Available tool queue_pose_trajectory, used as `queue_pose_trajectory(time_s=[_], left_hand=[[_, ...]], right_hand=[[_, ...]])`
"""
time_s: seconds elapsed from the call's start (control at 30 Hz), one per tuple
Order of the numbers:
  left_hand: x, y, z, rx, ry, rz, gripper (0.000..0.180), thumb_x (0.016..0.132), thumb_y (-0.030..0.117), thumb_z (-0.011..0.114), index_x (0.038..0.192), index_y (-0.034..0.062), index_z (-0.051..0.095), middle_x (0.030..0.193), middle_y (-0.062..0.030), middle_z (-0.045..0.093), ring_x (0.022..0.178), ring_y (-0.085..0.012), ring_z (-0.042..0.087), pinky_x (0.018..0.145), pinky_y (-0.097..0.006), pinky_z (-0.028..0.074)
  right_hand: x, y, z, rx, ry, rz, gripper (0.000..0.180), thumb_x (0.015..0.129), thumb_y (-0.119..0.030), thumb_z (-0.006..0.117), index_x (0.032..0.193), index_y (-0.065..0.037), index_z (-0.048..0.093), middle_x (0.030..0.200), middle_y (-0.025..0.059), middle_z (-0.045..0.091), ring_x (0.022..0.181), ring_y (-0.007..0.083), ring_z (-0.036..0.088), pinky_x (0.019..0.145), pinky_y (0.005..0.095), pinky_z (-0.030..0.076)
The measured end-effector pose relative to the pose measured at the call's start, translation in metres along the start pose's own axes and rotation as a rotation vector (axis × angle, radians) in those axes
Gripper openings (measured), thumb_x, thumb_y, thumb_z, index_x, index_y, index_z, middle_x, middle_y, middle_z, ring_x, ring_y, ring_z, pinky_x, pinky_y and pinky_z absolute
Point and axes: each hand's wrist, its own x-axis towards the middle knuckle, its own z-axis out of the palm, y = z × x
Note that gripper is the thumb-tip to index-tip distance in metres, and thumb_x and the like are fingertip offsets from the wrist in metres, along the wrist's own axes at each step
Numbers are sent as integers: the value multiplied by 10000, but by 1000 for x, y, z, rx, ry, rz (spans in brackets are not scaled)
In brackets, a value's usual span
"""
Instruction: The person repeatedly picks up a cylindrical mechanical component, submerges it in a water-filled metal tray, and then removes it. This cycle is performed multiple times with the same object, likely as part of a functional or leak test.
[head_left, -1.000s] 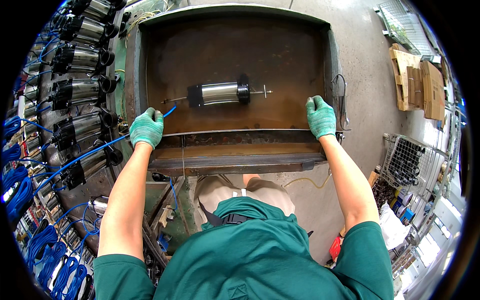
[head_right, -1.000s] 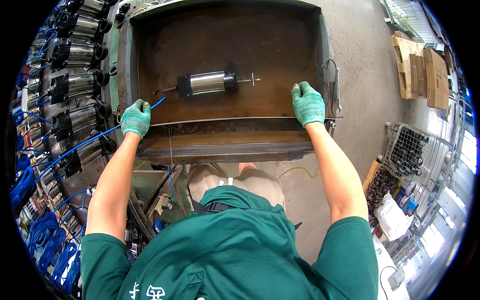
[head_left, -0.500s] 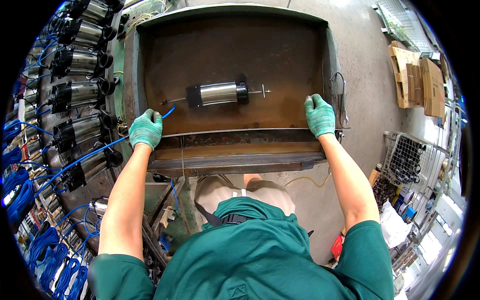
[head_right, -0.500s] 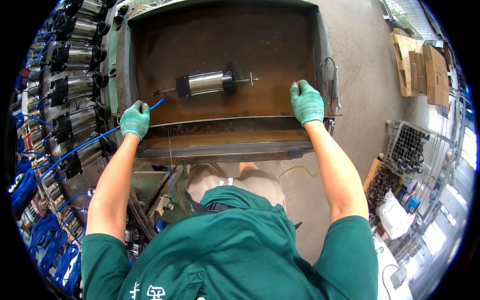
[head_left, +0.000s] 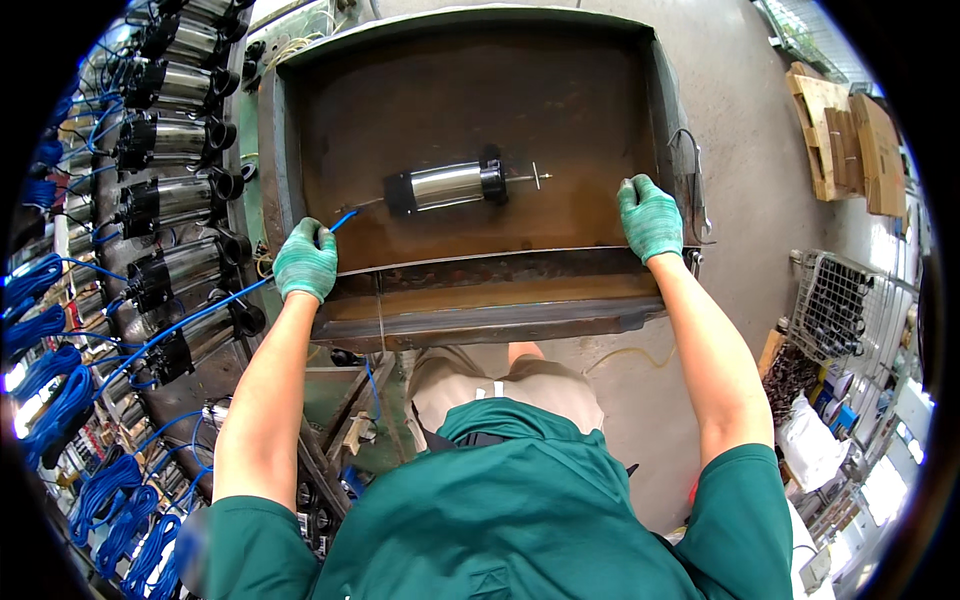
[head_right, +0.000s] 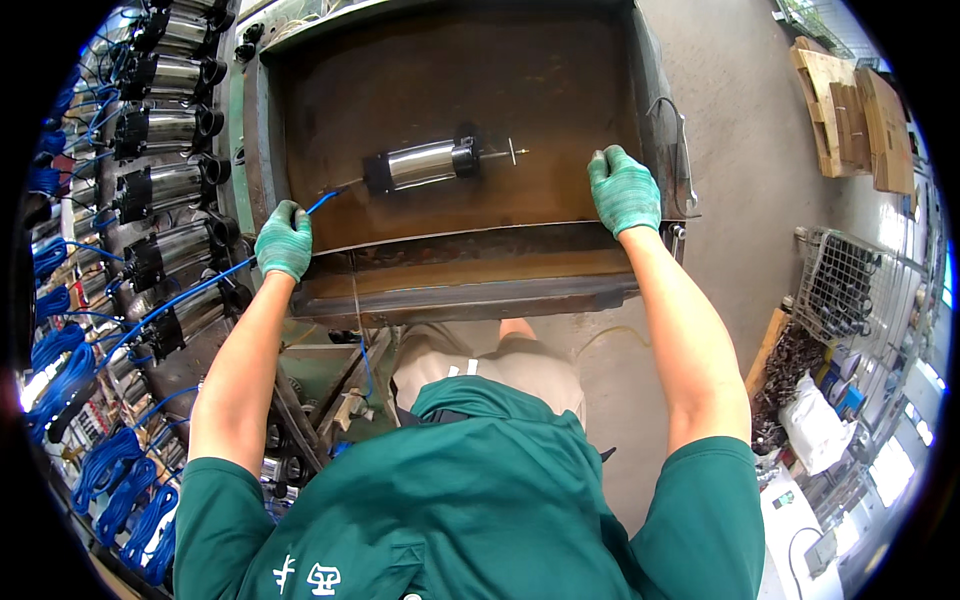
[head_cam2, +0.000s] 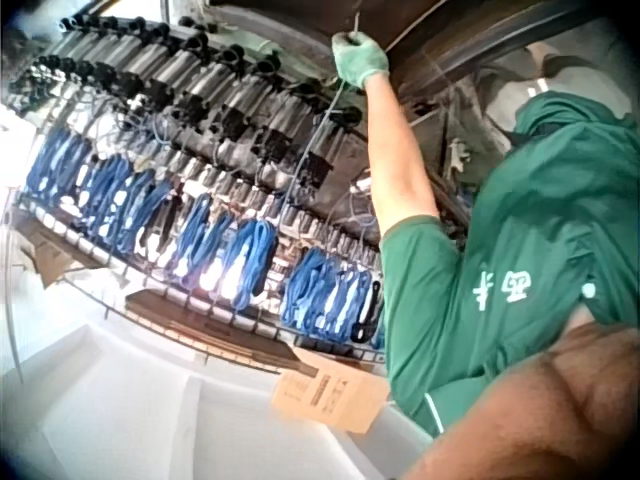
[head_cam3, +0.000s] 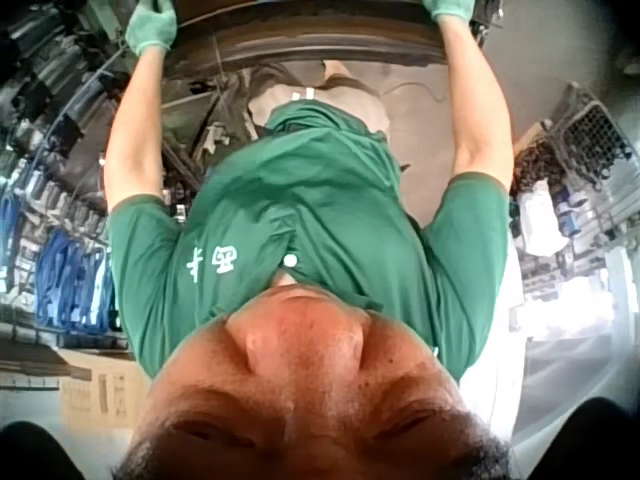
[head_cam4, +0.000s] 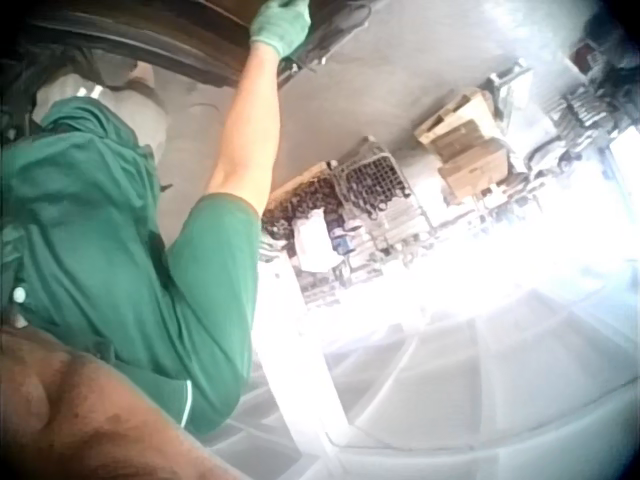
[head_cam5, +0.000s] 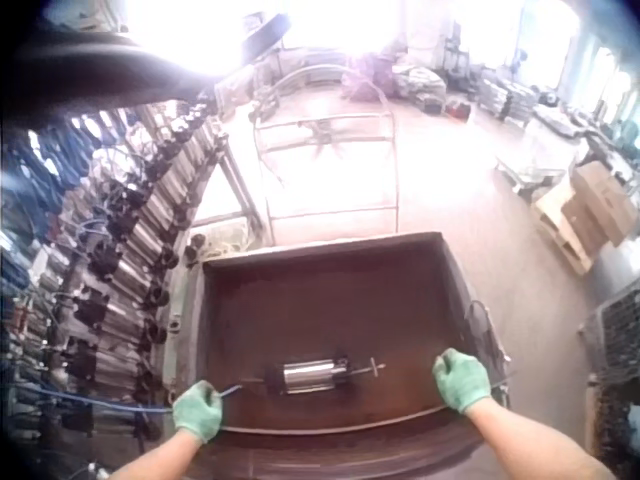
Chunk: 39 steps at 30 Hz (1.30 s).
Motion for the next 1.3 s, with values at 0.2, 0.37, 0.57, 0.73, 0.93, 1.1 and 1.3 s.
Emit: queue_pose_trajectory(time_s=[0.2,0.37,0.57,0.73,0.93,1.1,1.3], left_hand=[[9,3,6,36,74,277,177,906,223,707,1032,99,689,1005,-138,698,982,-378,663,904,-508,510],[21,108,12,-363,-32,396,202,871,164,750,1016,48,670,919,-179,704,836,-355,692,784,-433,558],[46,215,63,-409,-571,-39,251,942,251,714,1071,47,643,815,-104,679,743,-245,665,651,-405,527],[55,254,85,-786,-735,-438,124,999,234,672,1062,136,629,866,-43,664,671,-165,621,486,-296,454],[56,243,93,-867,-718,-422,171,974,140,725,1057,72,591,912,-72,660,665,-208,653,596,-380,632],[50,225,72,-845,-731,-356,218,971,94,715,1081,62,529,921,-101,661,700,-238,695,588,-416,645],[35,190,69,-818,-679,-226,185,973,66,700,977,54,515,888,-100,655,616,-229,682,521,-386,626]], right_hand=[[-2,-3,-5,37,6,30,336,1051,-408,514,1053,-104,658,1033,200,732,985,451,684,851,558,545],[-2,-3,-11,12,-71,93,343,1062,-420,478,1105,-128,654,1081,167,744,1013,409,703,868,548,562],[-2,2,-14,91,-67,58,342,1063,-401,473,1125,-117,654,1118,151,738,1044,386,701,896,528,562],[-7,5,-11,156,15,44,315,1056,-384,494,1081,-115,657,1050,157,736,975,393,706,834,530,566],[-9,7,-16,164,-18,41,323,1053,-379,503,1117,-109,670,1094,128,738,1005,357,714,856,495,578],[-9,10,-7,168,84,13,325,1053,-393,515,1063,-107,669,1038,119,734,948,358,715,804,497,579],[-8,5,-17,153,-36,41,321,1059,-372,501,1123,-109,673,1101,136,738,1019,351,715,864,491,583]])
